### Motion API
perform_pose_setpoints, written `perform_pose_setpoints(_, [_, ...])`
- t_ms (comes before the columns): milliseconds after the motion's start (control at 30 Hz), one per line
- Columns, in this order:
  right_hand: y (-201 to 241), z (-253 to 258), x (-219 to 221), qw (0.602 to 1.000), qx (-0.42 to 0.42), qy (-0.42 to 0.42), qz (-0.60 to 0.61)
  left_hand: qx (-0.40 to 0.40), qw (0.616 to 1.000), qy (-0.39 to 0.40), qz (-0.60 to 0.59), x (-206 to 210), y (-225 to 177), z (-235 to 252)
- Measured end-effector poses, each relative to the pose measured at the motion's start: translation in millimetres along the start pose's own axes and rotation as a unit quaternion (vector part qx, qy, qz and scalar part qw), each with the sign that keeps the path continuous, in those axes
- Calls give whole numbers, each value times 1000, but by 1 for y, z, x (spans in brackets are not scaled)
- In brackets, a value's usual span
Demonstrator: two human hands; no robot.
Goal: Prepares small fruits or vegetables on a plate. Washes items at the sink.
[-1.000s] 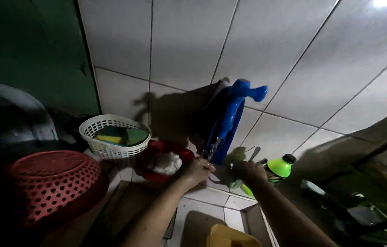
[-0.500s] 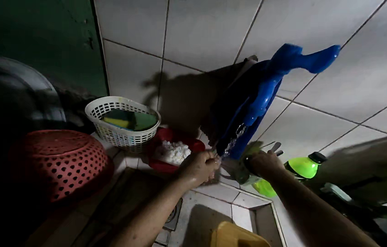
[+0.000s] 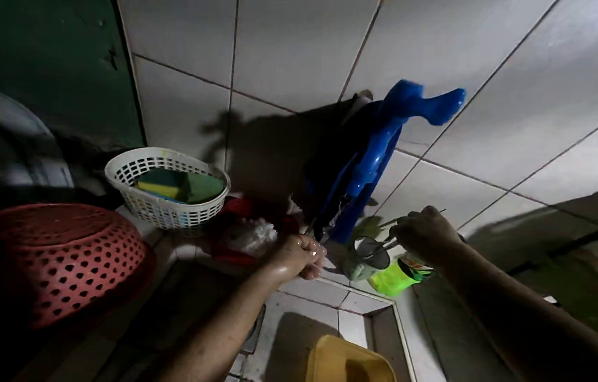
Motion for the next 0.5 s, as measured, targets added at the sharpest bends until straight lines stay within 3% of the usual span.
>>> perform_pose_setpoints(67, [4, -12, -10, 999, 18, -10, 28, -12, 1000, -1, 22, 4, -3, -4])
perform_pose_setpoints(133, [18, -26, -16, 992, 5, -78, 95, -30, 999, -6, 25, 9, -2, -7])
perform_pose_setpoints(200, [48, -40, -24, 979, -32, -149, 137, -55, 998, 7, 17, 16, 7, -5])
perform_pose_setpoints(267, [86, -48, -28, 971, -33, -149, 182, -78, 997, 18, -7, 20, 17, -3])
perform_pose_setpoints(367, [128, -52, -23, 935, -4, -196, 296, -64, 995, -30, -71, 15, 22, -7])
perform_pose_setpoints(500, [148, -48, -12, 856, 40, -153, 492, -54, 995, -57, -57, 2, 25, -18])
Point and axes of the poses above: each hand's wrist, its own z-axis towards the middle knuckle, its own x-axis out of the palm, y = z × x, the point moved 4 cm from there along z, towards the middle knuckle, and after that the axes turned 10 degrees about -x, right-handed, at the moved point
